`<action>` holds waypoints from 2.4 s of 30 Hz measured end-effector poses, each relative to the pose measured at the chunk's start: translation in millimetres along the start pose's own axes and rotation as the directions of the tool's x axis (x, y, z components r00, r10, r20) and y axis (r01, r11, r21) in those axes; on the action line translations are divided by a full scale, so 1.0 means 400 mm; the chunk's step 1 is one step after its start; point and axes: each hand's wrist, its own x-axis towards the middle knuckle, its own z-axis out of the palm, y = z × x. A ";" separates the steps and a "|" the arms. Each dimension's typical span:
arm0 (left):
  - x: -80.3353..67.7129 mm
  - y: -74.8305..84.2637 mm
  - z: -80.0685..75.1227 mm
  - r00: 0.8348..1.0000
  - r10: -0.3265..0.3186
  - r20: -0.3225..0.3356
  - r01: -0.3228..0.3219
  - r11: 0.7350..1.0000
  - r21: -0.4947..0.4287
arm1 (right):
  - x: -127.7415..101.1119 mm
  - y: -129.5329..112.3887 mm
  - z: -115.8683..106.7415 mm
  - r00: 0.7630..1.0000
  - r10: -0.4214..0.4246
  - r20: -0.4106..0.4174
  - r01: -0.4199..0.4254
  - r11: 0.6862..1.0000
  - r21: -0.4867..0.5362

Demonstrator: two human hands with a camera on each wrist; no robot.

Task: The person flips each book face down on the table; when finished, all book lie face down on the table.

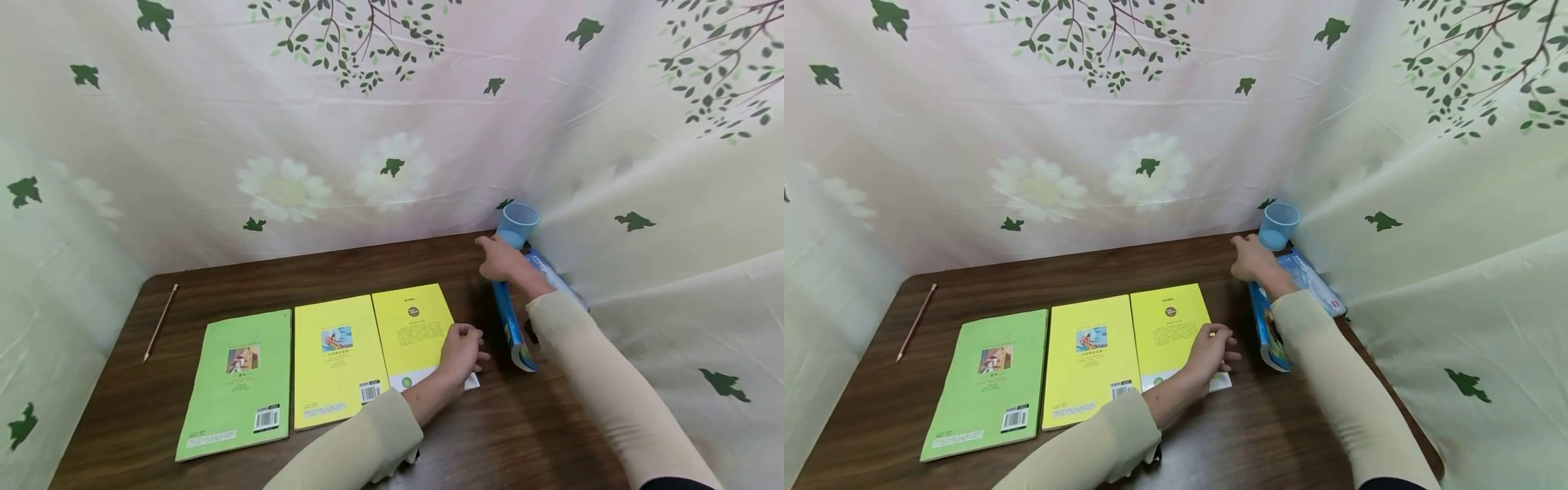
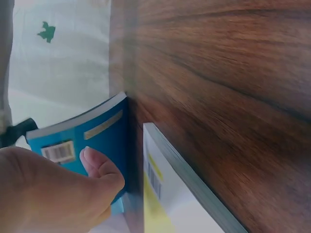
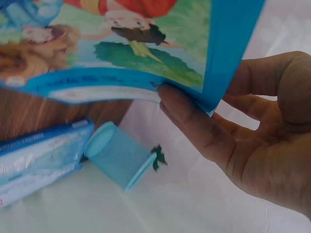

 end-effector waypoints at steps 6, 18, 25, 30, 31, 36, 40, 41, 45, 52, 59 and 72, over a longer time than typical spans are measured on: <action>0.008 0.001 -0.024 0.998 -0.058 0.028 0.056 0.996 0.066 | -0.002 0.034 -0.069 0.999 -0.034 0.033 0.030 0.992 0.120; 0.011 -0.008 -0.048 0.963 -0.236 0.132 0.225 0.970 0.093 | -0.037 0.077 -0.104 0.987 -0.018 0.159 -0.056 0.893 0.447; 0.013 -0.011 -0.052 0.963 -0.210 0.167 0.206 0.978 0.039 | -0.039 0.117 -0.118 0.984 -0.058 0.171 -0.038 0.858 0.512; 0.013 -0.008 -0.066 0.986 -0.108 0.128 0.101 0.993 0.060 | -0.023 0.139 -0.108 0.985 -0.069 0.161 -0.015 0.882 0.471; 0.013 -0.007 -0.070 0.988 -0.097 0.121 0.091 0.994 0.061 | -0.019 0.144 -0.101 0.985 -0.067 0.160 -0.014 0.889 0.458; 0.008 -0.005 -0.079 0.990 -0.081 0.119 0.071 0.994 0.082 | 0.002 0.172 -0.052 0.987 -0.041 0.155 -0.023 0.922 0.388; 0.005 -0.004 -0.081 0.984 -0.105 0.141 0.096 0.993 0.070 | 0.014 0.184 -0.008 0.987 -0.013 0.157 -0.047 0.928 0.370; 0.004 -0.003 -0.083 0.982 -0.116 0.146 0.107 0.992 0.067 | 0.016 0.186 0.002 0.988 -0.006 0.153 -0.051 0.928 0.368; 0.004 0.001 -0.085 0.976 -0.161 0.148 0.154 0.986 0.058 | 0.020 0.196 0.038 0.990 0.021 0.139 -0.074 0.920 0.384; 0.008 -0.005 -0.085 0.967 -0.198 0.162 0.189 0.979 0.070 | 0.035 0.215 0.089 0.992 0.049 0.116 -0.092 0.913 0.398; -0.002 -0.009 -0.084 0.959 -0.210 0.189 0.195 0.976 0.095 | 0.057 0.222 0.126 0.982 0.112 0.155 -0.164 0.909 0.383; -0.015 0.001 -0.077 0.959 -0.232 0.165 0.211 0.969 0.132 | 0.064 0.215 0.137 0.974 0.126 0.186 -0.189 0.907 0.376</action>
